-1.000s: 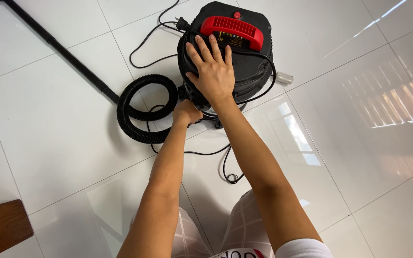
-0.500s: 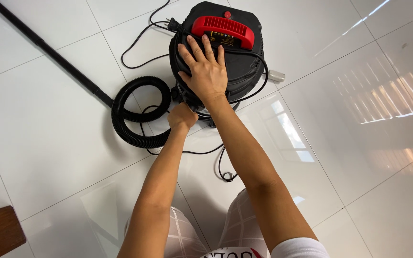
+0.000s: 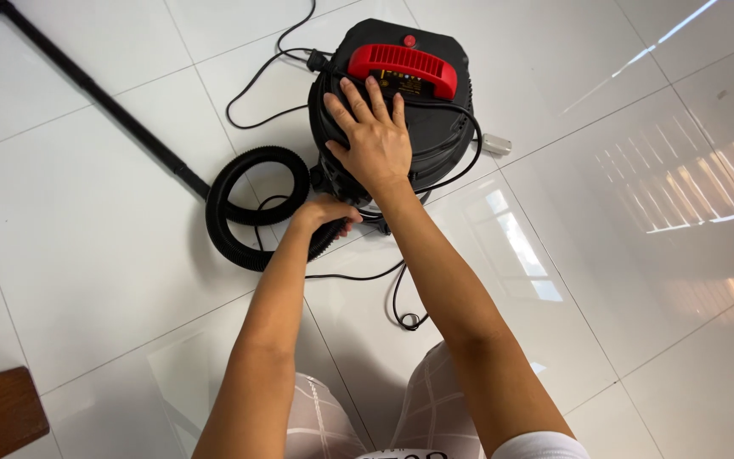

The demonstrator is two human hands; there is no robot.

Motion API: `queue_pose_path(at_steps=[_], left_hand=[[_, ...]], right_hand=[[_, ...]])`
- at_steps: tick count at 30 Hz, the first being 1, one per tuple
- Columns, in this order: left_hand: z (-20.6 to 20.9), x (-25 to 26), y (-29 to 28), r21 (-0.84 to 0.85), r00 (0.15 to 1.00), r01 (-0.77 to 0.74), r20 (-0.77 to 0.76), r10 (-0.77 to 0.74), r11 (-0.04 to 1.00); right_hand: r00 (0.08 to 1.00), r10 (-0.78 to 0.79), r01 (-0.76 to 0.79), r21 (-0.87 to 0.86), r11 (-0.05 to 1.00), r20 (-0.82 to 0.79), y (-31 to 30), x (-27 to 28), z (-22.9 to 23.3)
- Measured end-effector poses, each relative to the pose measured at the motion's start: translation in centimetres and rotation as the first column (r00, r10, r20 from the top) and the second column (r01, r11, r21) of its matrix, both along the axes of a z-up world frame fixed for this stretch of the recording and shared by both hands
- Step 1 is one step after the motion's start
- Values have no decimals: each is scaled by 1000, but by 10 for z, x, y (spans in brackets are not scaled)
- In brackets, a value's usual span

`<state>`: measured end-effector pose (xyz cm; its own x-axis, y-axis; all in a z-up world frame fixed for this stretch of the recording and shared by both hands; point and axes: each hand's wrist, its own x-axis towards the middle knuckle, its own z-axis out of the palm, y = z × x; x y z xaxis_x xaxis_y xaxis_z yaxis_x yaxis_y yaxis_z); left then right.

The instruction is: The person detaches the hose and extension wand from a vacuum cleaner, then coils the power cord by hand and secures it with a strap.

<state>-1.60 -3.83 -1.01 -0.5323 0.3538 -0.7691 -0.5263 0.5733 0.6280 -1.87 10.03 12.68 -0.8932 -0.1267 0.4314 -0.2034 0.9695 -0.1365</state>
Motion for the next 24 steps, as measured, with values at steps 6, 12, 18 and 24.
queue_pose_path(at_steps=[6, 12, 18, 24], left_hand=[[7, -6, 7, 11, 993, -117, 3, 117, 993], [8, 7, 15, -38, 964, -209, -177, 200, 977], [39, 16, 22, -211, 969, -128, -237, 77, 969], [21, 12, 20, -297, 963, -13, -262, -69, 955]], right_hand=[[999, -46, 46, 1, 999, -14, -1, -6, 1], [999, -44, 45, 44, 998, -23, -3, -7, -6], [1000, -19, 20, 50, 999, -19, -2, -5, -3], [1000, -6, 6, 73, 997, -9, 0, -7, -1]])
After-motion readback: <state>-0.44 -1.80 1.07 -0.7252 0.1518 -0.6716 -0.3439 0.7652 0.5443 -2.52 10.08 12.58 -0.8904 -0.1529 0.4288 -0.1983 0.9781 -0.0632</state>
